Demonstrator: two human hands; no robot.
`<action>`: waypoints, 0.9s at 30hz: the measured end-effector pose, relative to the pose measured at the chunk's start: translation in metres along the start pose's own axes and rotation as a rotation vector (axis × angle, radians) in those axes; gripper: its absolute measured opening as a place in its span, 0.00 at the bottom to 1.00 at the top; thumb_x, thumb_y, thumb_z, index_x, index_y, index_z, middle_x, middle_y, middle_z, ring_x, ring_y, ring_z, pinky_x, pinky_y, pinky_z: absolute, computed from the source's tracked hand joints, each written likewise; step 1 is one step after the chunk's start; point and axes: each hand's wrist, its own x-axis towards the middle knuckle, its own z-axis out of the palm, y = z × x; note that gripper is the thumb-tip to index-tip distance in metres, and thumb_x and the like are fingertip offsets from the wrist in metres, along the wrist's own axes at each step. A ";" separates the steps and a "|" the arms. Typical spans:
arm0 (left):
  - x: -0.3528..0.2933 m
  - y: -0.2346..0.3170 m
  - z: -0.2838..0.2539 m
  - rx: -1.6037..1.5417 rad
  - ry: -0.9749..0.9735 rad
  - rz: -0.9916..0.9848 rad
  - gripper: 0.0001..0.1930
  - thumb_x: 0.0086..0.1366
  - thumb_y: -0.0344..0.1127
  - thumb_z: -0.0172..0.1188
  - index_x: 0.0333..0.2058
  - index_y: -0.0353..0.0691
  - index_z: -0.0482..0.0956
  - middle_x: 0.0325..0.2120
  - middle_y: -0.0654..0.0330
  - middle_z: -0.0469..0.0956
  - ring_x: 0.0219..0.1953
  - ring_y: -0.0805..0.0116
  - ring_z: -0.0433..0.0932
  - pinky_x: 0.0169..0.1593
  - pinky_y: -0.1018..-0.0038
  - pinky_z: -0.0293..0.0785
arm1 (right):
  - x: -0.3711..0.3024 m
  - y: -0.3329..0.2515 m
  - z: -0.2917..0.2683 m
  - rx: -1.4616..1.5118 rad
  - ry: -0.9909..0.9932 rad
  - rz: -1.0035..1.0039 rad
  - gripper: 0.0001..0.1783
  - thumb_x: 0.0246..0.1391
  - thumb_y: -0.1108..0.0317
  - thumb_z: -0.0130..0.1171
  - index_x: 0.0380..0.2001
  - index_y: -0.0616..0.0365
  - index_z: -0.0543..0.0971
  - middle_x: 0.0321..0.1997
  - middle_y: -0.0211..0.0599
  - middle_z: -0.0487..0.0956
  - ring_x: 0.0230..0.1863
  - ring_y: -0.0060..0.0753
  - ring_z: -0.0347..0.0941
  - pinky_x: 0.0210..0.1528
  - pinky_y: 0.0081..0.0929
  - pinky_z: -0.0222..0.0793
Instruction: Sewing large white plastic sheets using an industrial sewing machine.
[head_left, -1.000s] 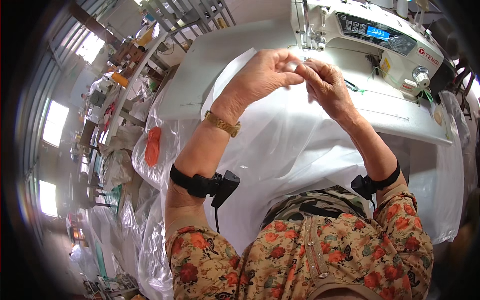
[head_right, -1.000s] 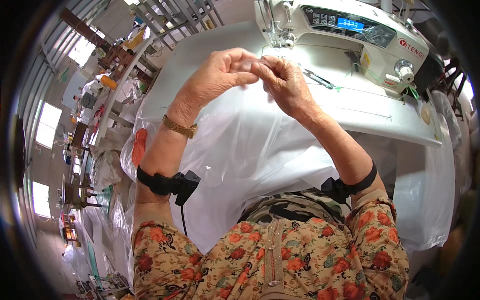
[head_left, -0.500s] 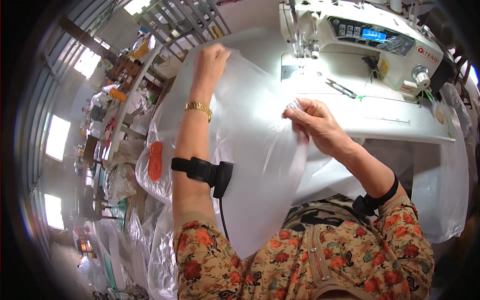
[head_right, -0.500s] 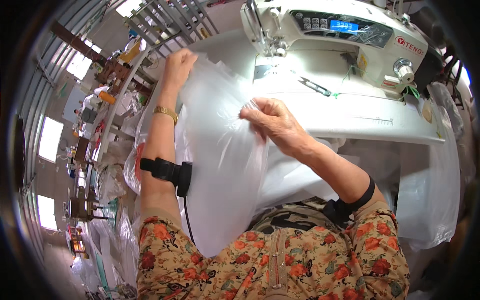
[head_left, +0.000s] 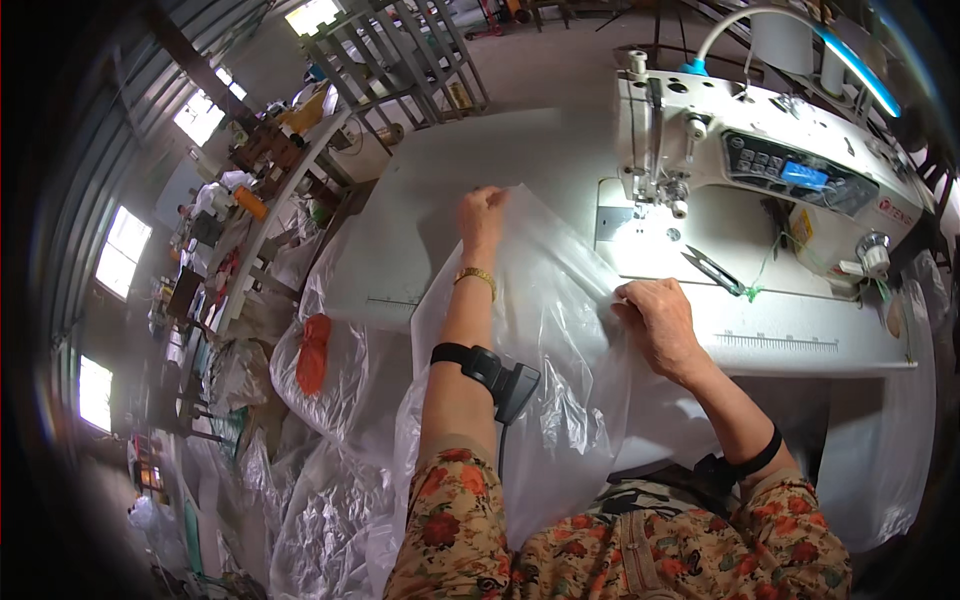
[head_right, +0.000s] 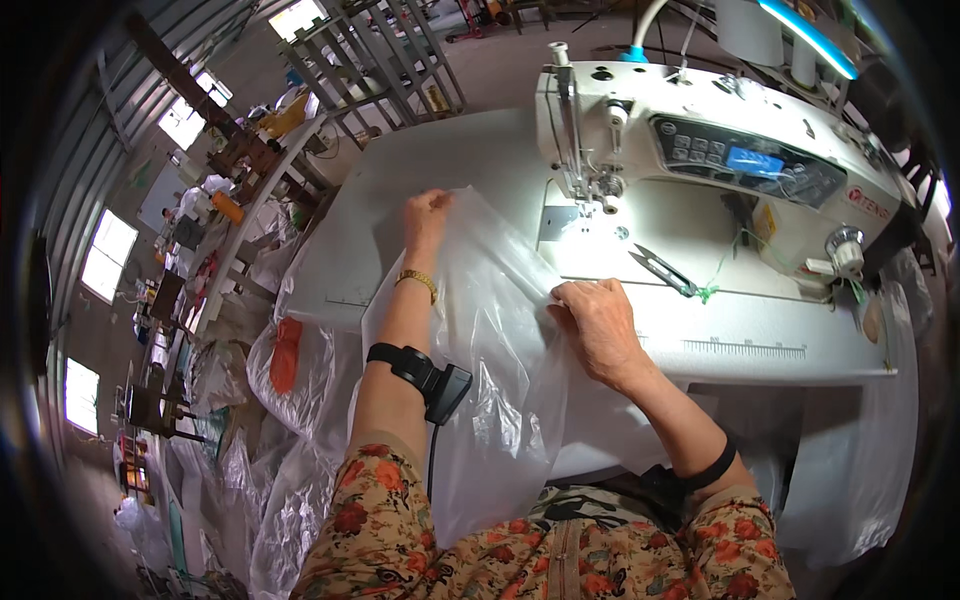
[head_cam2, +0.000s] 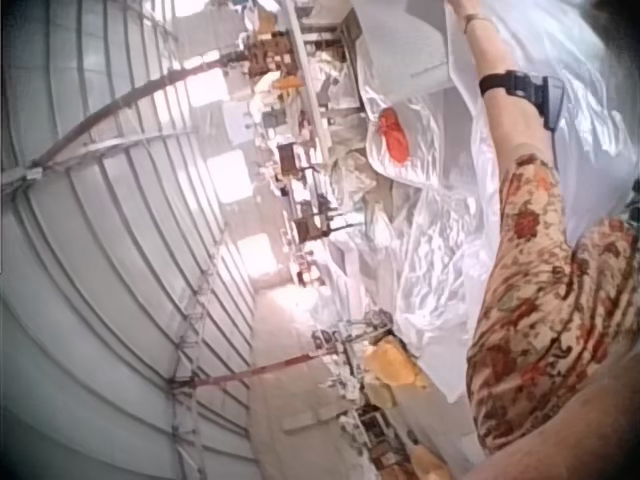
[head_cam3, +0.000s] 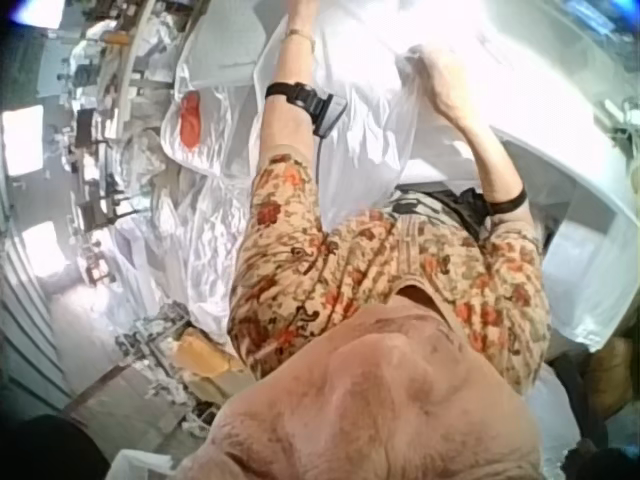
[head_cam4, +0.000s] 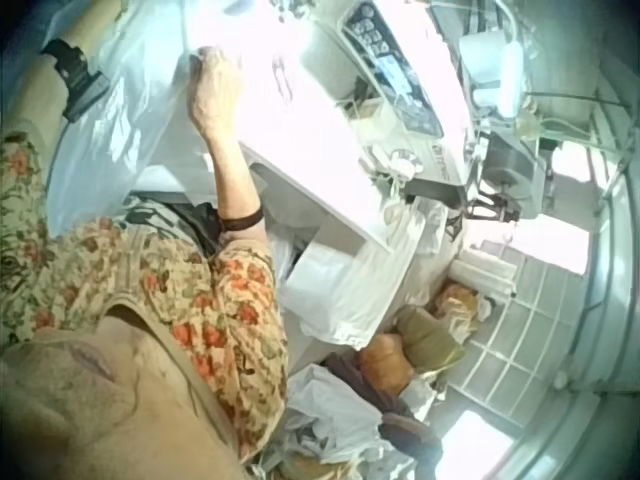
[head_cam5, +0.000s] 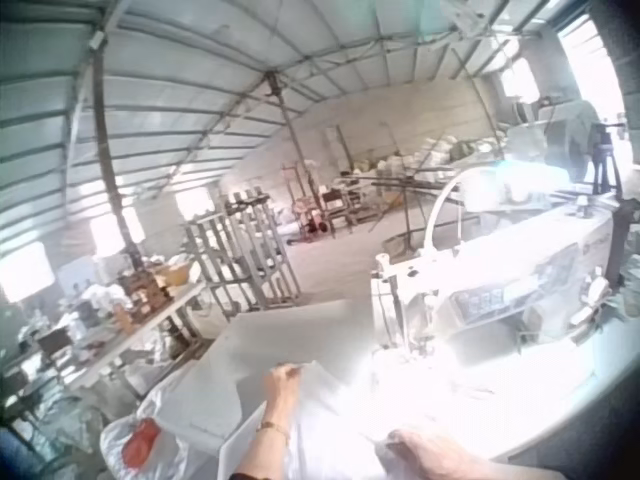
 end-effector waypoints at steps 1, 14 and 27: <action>0.002 -0.004 0.005 -0.056 -0.007 -0.032 0.11 0.57 0.40 0.64 0.32 0.39 0.85 0.27 0.52 0.83 0.33 0.52 0.81 0.38 0.63 0.74 | 0.001 -0.001 0.000 0.000 0.020 0.016 0.06 0.52 0.71 0.63 0.33 0.59 0.77 0.29 0.37 0.79 0.35 0.39 0.74 0.45 0.34 0.62; -0.007 -0.001 0.021 0.266 0.031 -0.190 0.09 0.57 0.38 0.64 0.35 0.42 0.81 0.44 0.56 0.76 0.53 0.52 0.69 0.56 0.58 0.63 | 0.003 -0.007 -0.001 0.006 0.027 0.036 0.12 0.50 0.74 0.64 0.39 0.58 0.77 0.29 0.35 0.77 0.33 0.38 0.72 0.48 0.34 0.61; -0.054 0.024 -0.006 -0.331 -0.135 -0.127 0.05 0.61 0.32 0.64 0.33 0.39 0.77 0.25 0.64 0.78 0.28 0.69 0.75 0.39 0.74 0.70 | -0.076 0.002 -0.038 0.035 -0.006 -0.002 0.10 0.53 0.74 0.60 0.40 0.56 0.78 0.29 0.35 0.77 0.36 0.37 0.75 0.57 0.39 0.60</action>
